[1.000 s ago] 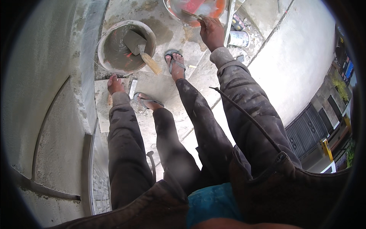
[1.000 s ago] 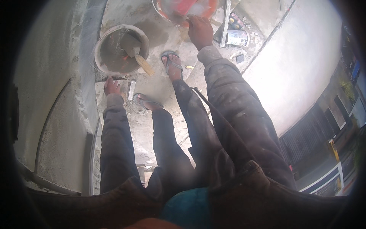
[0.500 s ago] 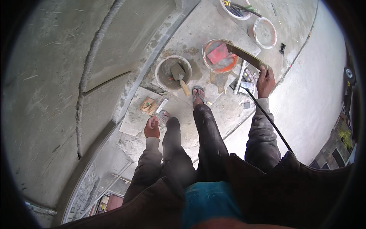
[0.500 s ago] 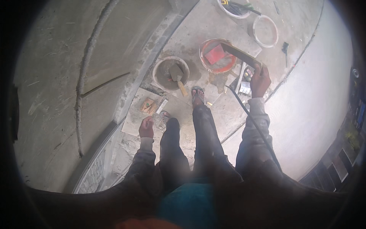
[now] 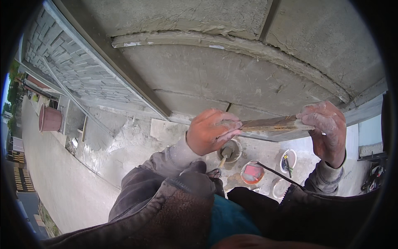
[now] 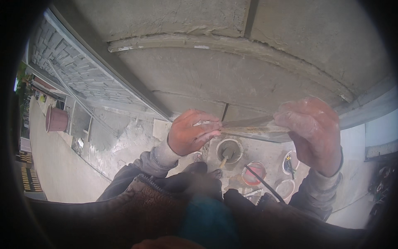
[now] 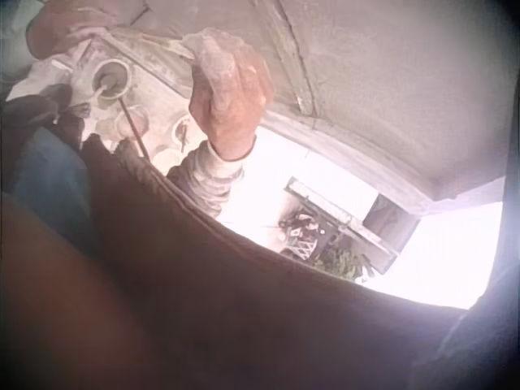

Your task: The person scoops cement from a bucket using a trowel and applies it to a curved concrete ceiling. They smooth the surface with a flat tool and repeat the process across multiple sections.

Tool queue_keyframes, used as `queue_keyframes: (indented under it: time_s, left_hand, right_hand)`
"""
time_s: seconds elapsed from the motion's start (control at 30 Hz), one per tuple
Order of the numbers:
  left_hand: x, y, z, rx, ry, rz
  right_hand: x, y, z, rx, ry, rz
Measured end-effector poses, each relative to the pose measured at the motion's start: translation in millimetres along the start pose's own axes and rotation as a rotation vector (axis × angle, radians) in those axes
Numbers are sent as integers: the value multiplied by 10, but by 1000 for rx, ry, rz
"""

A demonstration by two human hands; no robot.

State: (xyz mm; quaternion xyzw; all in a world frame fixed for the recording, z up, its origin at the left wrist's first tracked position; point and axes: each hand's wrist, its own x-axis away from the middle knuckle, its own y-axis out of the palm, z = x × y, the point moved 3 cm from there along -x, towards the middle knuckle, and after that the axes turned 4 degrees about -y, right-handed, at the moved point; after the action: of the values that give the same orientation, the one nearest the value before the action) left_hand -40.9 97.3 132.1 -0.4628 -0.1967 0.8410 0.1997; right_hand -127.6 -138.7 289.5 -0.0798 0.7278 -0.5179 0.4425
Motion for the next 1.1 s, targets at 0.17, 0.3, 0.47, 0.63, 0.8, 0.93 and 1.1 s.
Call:
queue_keyframes:
  time_s: [0.17,0.3,0.47,0.63,0.8,0.93,1.1]
  left_hand:
    - [-125,-1134,-220,-257,27,360]
    - [-112,-1945,-639,-488,-19,654]
    - [-389,-2462,-1430,-485,-113,902]
    - [-513,-2759,-1817,-628,-164,928]
    - [-502,-2815,-2001,-710,-220,929]
    - [-437,-2791,-2168,-716,-241,970]
    - [-568,-2678,-2275,-783,-302,978]
  right_hand:
    - [-1669,76,123,-29,-346,-10]
    - [-3037,401,-257,-17,-572,53]
    - [-4226,770,-36,118,-743,123]
    - [-4782,1085,84,177,-744,79]
    - [-5014,1334,330,217,-693,59]
    - [-5050,1577,429,111,-653,60]
    - [-5111,1562,478,179,-745,55]
